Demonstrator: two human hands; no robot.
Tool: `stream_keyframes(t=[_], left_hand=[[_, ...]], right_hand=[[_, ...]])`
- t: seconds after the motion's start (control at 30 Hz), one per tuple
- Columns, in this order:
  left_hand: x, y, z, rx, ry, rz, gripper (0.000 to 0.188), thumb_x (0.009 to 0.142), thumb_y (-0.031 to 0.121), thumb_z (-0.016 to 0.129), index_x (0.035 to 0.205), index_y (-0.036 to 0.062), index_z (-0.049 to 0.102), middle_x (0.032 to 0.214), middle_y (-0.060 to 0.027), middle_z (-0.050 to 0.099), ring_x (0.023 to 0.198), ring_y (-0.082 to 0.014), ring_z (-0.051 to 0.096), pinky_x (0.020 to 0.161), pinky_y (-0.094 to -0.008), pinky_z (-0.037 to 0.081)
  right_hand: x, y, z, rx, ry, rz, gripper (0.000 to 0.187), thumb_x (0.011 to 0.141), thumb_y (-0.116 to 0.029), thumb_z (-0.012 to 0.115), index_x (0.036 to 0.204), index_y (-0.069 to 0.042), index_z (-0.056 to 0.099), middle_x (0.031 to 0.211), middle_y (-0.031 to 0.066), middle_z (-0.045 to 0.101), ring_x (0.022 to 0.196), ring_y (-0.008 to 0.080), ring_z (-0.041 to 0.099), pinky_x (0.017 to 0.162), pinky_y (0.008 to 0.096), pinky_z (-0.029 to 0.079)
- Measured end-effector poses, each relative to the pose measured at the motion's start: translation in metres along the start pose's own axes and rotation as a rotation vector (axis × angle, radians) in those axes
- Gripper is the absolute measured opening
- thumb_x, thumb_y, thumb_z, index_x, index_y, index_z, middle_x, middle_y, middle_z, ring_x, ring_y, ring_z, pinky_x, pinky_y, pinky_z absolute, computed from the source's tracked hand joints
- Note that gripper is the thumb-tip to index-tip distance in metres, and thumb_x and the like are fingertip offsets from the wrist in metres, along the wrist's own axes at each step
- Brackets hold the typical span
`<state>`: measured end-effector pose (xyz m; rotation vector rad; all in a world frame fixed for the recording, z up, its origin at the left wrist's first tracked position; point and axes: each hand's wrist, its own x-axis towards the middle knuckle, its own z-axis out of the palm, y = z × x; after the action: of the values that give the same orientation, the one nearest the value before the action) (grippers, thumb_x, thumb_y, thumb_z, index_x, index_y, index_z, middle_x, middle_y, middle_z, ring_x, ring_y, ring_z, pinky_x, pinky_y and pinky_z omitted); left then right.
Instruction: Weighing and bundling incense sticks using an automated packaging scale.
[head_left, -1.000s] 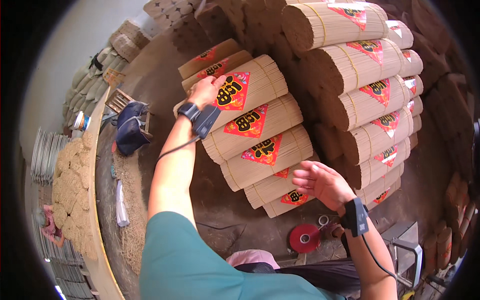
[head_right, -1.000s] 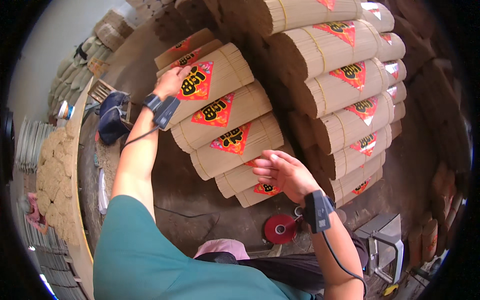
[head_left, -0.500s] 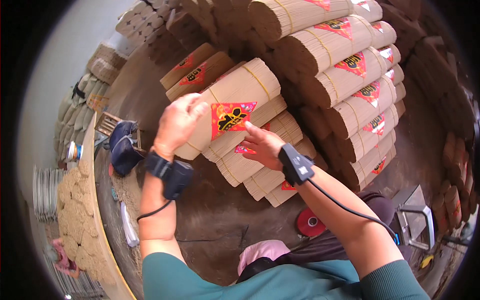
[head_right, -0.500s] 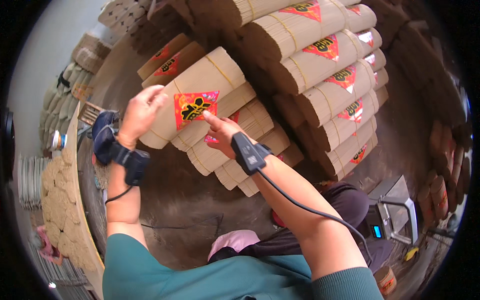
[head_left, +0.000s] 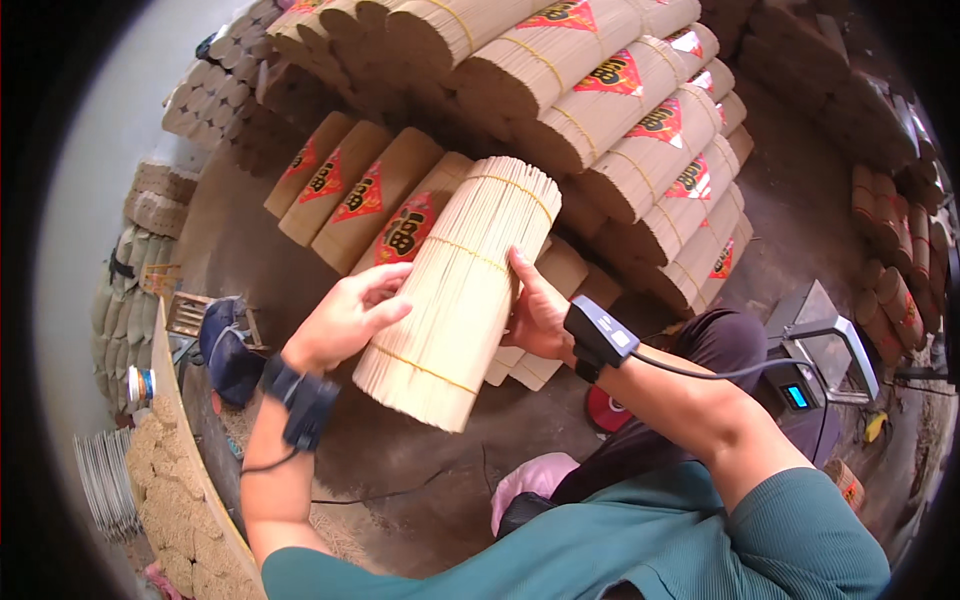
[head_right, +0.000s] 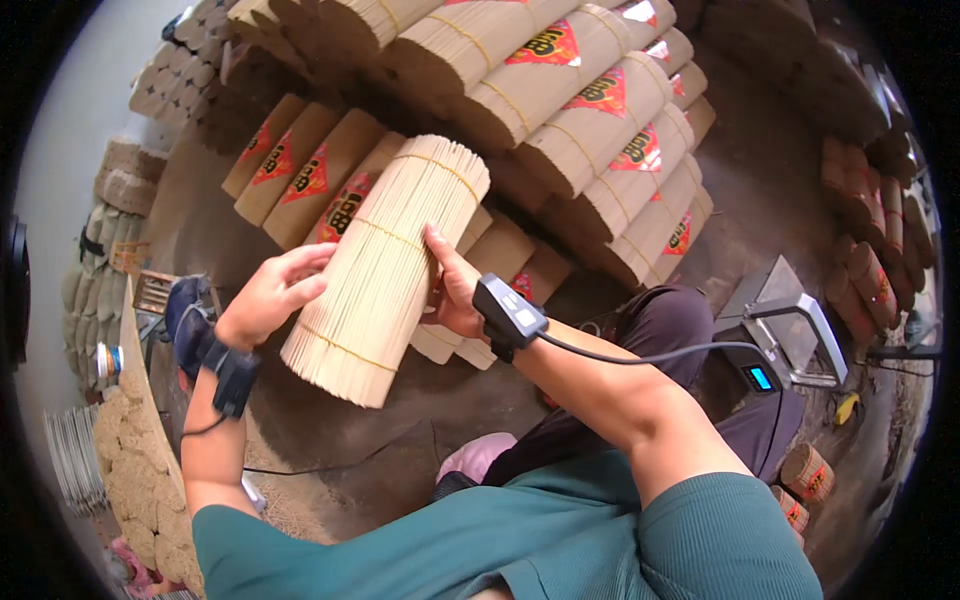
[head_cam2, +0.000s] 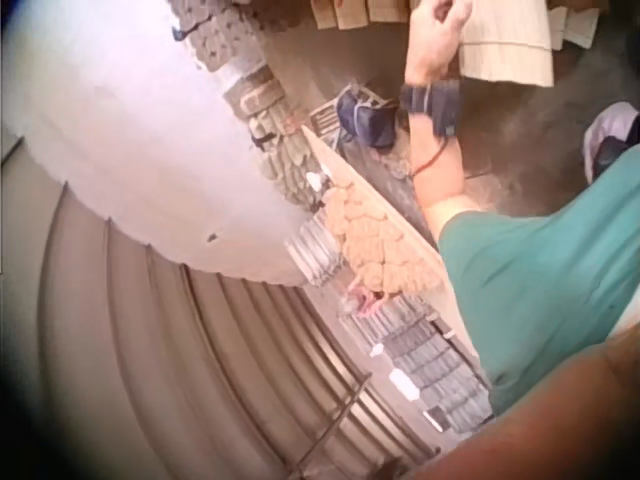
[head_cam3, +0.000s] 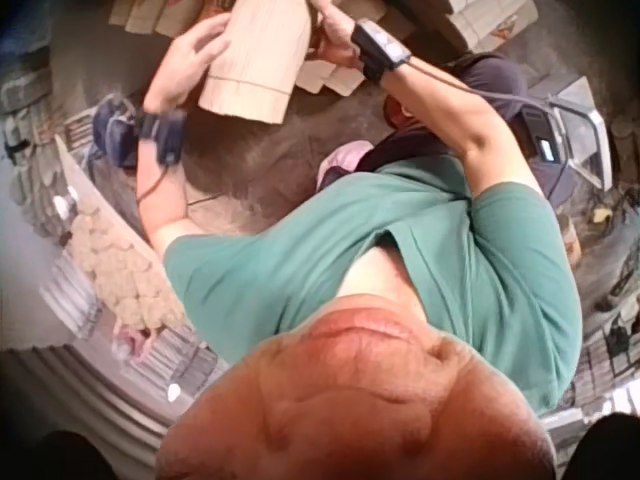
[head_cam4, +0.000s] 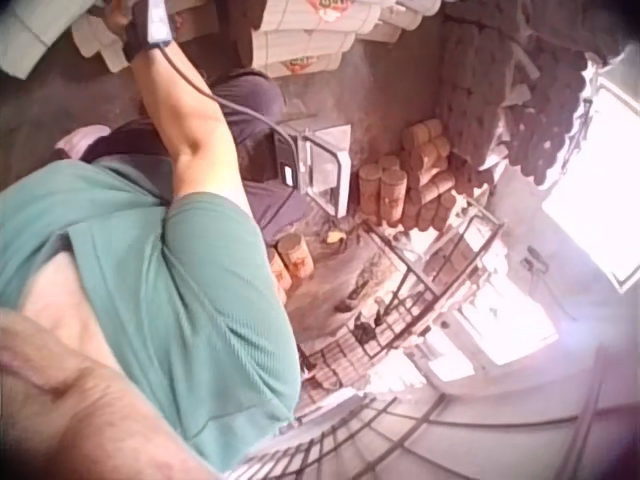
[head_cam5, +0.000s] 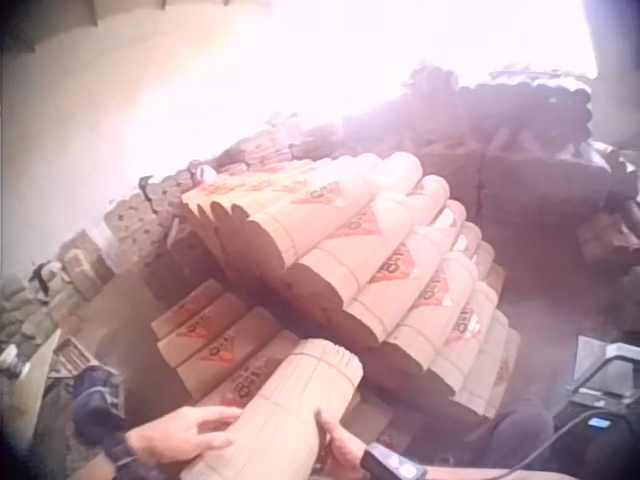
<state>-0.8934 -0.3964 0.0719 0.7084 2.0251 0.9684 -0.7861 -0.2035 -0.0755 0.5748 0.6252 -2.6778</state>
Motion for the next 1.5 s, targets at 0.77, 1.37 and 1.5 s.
stream_keyframes(t=[0.77, 1.37, 1.5], left_hand=[[0.094, 0.203, 0.269, -0.974, -0.849, 0.172, 0.066, 0.097, 0.054, 0.039, 0.133, 0.0, 0.047, 0.119, -0.015, 0.062, 0.105, -0.0228, 0.063, 0.093, -0.035, 0.05], [0.13, 0.166, 0.629, -0.175, -1.366, 0.256, 0.115, 0.053, 0.03, 0.094, 0.14, -0.0002, 0.023, 0.133, -0.0117, 0.047, 0.122, -0.0241, 0.046, 0.103, -0.0374, 0.04], [0.136, 0.118, 0.635, 0.216, -1.387, 0.325, 0.092, 0.061, 0.027, 0.09, 0.134, -0.0012, 0.041, 0.128, -0.0113, 0.055, 0.118, -0.0256, 0.051, 0.101, -0.0379, 0.042]], right_hand=[[-0.366, -0.134, -0.09, -0.167, -0.178, -0.82, 0.062, 0.09, -0.047, 0.057, 0.124, 0.004, 0.052, 0.112, 0.019, 0.063, 0.095, 0.023, 0.066, 0.085, 0.0341, 0.054], [-0.591, 0.064, -0.3, -0.559, 0.755, -0.661, 0.102, 0.061, -0.022, 0.089, 0.142, -0.001, 0.03, 0.136, 0.0123, 0.047, 0.129, 0.0221, 0.04, 0.107, 0.0365, 0.034], [-0.58, 0.087, -0.326, -0.955, 0.811, -0.559, 0.09, 0.072, -0.028, 0.082, 0.143, -0.006, 0.031, 0.135, 0.0138, 0.049, 0.124, 0.024, 0.047, 0.102, 0.0373, 0.04]])
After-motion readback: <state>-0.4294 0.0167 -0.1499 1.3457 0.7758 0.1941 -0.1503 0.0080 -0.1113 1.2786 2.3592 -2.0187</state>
